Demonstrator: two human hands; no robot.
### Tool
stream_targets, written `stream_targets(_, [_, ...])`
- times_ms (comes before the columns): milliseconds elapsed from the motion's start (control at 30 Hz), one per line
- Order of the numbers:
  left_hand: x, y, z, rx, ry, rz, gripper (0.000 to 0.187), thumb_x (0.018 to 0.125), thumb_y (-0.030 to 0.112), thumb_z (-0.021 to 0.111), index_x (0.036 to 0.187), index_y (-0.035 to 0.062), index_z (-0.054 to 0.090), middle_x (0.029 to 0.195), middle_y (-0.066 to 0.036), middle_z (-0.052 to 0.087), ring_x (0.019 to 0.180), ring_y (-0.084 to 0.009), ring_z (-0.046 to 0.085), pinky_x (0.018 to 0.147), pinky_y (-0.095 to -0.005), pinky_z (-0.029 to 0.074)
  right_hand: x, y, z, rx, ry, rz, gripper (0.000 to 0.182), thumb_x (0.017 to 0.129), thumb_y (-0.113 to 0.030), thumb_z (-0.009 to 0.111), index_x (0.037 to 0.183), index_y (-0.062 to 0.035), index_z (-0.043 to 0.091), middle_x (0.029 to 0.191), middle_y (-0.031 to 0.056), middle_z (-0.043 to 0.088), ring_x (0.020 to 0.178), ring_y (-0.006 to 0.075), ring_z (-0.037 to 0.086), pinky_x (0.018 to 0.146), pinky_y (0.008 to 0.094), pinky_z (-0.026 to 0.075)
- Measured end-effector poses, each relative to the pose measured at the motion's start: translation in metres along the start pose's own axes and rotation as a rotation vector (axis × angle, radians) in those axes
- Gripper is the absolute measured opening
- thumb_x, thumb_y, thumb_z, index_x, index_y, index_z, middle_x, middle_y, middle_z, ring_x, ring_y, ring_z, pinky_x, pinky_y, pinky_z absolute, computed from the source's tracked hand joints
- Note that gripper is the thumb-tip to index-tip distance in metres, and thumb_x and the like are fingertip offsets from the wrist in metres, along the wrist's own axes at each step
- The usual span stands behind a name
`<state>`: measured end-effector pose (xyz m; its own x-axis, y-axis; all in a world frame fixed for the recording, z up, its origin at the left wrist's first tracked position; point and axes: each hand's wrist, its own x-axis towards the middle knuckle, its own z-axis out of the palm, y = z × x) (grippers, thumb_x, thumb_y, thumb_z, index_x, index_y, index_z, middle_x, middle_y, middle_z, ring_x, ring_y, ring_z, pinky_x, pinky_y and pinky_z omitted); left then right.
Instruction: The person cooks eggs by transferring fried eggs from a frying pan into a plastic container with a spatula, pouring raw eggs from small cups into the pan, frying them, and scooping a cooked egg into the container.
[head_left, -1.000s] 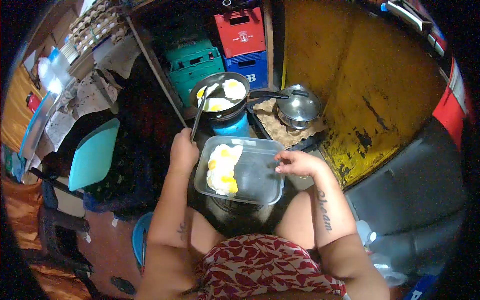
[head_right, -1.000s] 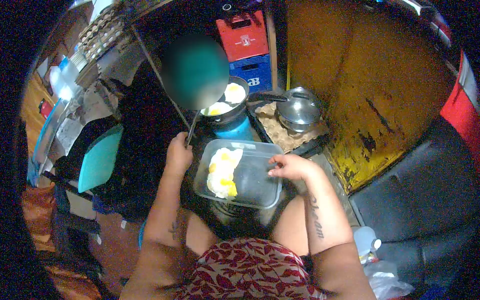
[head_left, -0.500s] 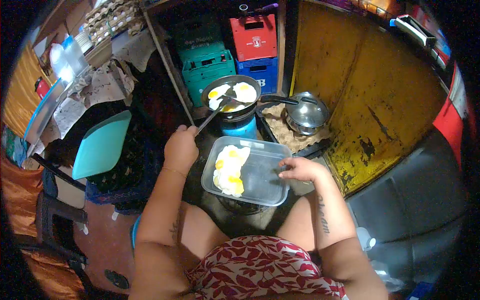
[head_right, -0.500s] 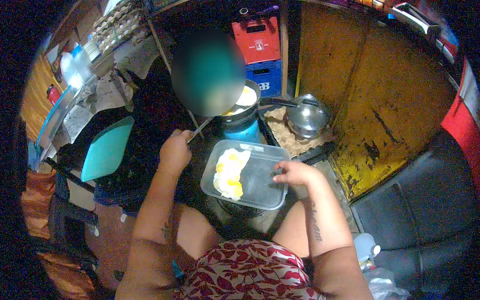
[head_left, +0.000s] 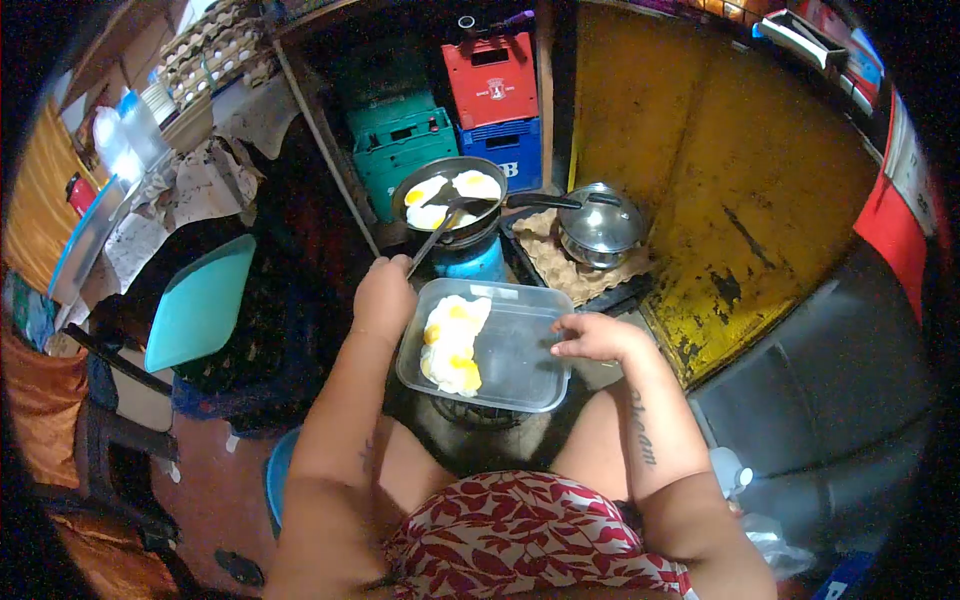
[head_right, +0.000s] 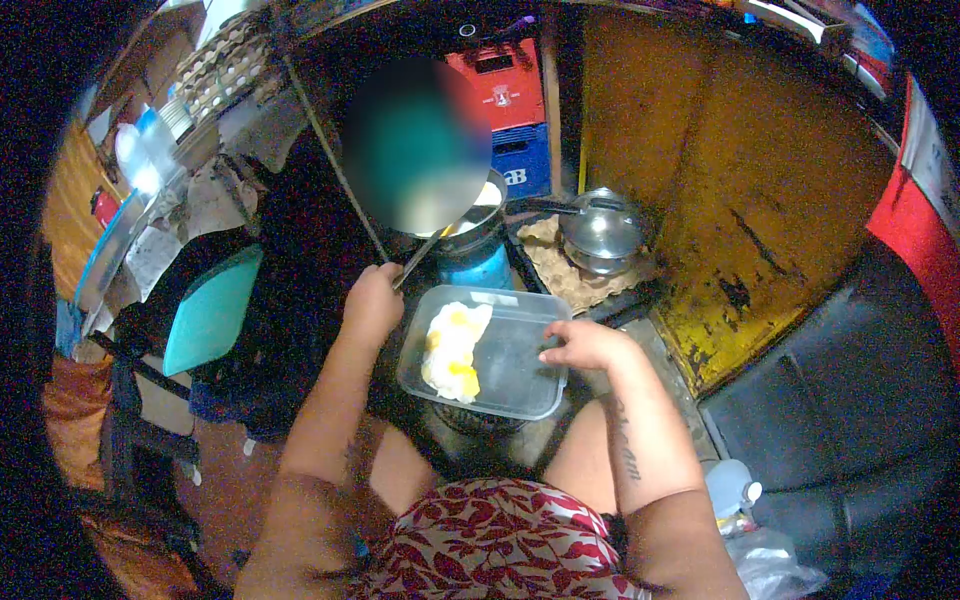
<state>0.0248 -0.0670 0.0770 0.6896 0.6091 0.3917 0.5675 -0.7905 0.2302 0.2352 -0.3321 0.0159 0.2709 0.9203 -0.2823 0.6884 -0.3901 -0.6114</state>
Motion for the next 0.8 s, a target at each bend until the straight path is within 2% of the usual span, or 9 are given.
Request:
stream_targets(33, [0.006,-0.003,0.008,-0.001,0.000,0.001,0.026,0.076,0.003,0.060,0.101,0.0051,0.066,0.099,-0.021,0.062,0.089,-0.0386,0.063,0.080,-0.0442,0.051,-0.001,-0.001,0.000,0.000,0.001,0.001,0.057,0.083,-0.041,0.069,0.126,-0.0059,0.055,0.116,0.0201,0.062,0.109,0.0311,0.059,0.094,0.0363,0.045])
stream_targets(100, [0.018,-0.008,0.018,-0.236,-0.043,-0.088,0.031,0.075,0.005,0.065,0.106,0.0034,0.066,0.102,-0.024,0.064,0.094,-0.0391,0.062,0.084,-0.0428,0.050,-0.003,-0.005,-0.002,-0.007,-0.003,-0.006,0.057,0.083,-0.041,0.068,0.126,-0.0051,0.055,0.116,0.0201,0.062,0.109,0.0312,0.059,0.094,0.0362,0.045])
stream_targets(200, [0.024,-0.008,0.019,-0.229,-0.029,-0.133,0.036,0.076,0.005,0.068,0.111,0.0034,0.064,0.104,-0.022,0.066,0.100,-0.0360,0.063,0.088,-0.0397,0.049,-0.005,-0.005,-0.003,0.019,-0.002,0.001,0.057,0.083,-0.041,0.068,0.125,-0.0050,0.055,0.115,0.0201,0.062,0.108,0.0315,0.059,0.094,0.0362,0.045])
stream_targets(433, [0.009,-0.007,0.000,-0.263,-0.065,-0.166,0.035,0.077,0.004,0.066,0.111,0.0030,0.064,0.103,-0.023,0.065,0.098,-0.0367,0.063,0.087,-0.0409,0.049,-0.001,0.003,-0.002,0.043,-0.007,-0.003,0.056,0.083,-0.039,0.070,0.126,-0.0067,0.055,0.115,0.0188,0.063,0.108,0.0299,0.059,0.094,0.0361,0.045])
stream_targets(500, [0.005,-0.015,-0.001,-0.120,0.014,-0.075,0.033,0.075,0.004,0.067,0.107,0.0039,0.064,0.102,-0.021,0.062,0.093,-0.0394,0.062,0.083,-0.0440,0.050,-0.001,0.001,-0.002,0.014,-0.002,0.015,0.056,0.083,-0.040,0.070,0.126,-0.0074,0.055,0.115,0.0182,0.063,0.108,0.0294,0.059,0.094,0.0361,0.045])
stream_targets(600, [-0.005,-0.011,-0.018,0.005,0.030,0.002,0.030,0.075,0.002,0.063,0.105,0.0061,0.064,0.100,-0.019,0.061,0.090,-0.0390,0.062,0.080,-0.0443,0.051,0.000,-0.001,-0.003,0.046,-0.033,0.031,0.056,0.083,-0.040,0.069,0.127,-0.0079,0.055,0.116,0.0180,0.063,0.108,0.0298,0.059,0.094,0.0363,0.045])
stream_targets(733, [-0.011,-0.006,-0.033,0.110,0.001,0.015,0.030,0.074,0.000,0.060,0.102,0.0075,0.065,0.098,-0.019,0.060,0.089,-0.0376,0.062,0.077,-0.0441,0.052,-0.001,-0.008,-0.005,0.027,-0.033,0.046,0.055,0.083,-0.039,0.068,0.127,-0.0080,0.055,0.116,0.0182,0.063,0.109,0.0302,0.059,0.094,0.0364,0.045])
stream_targets(800, [-0.013,-0.001,-0.039,0.145,-0.057,0.018,0.031,0.073,-0.001,0.059,0.102,0.0075,0.065,0.099,-0.019,0.061,0.088,-0.0375,0.062,0.076,-0.0443,0.052,0.001,-0.003,-0.002,0.020,-0.014,-0.012,0.054,0.083,-0.040,0.068,0.126,-0.0080,0.055,0.115,0.0181,0.063,0.109,0.0306,0.059,0.093,0.0370,0.045])
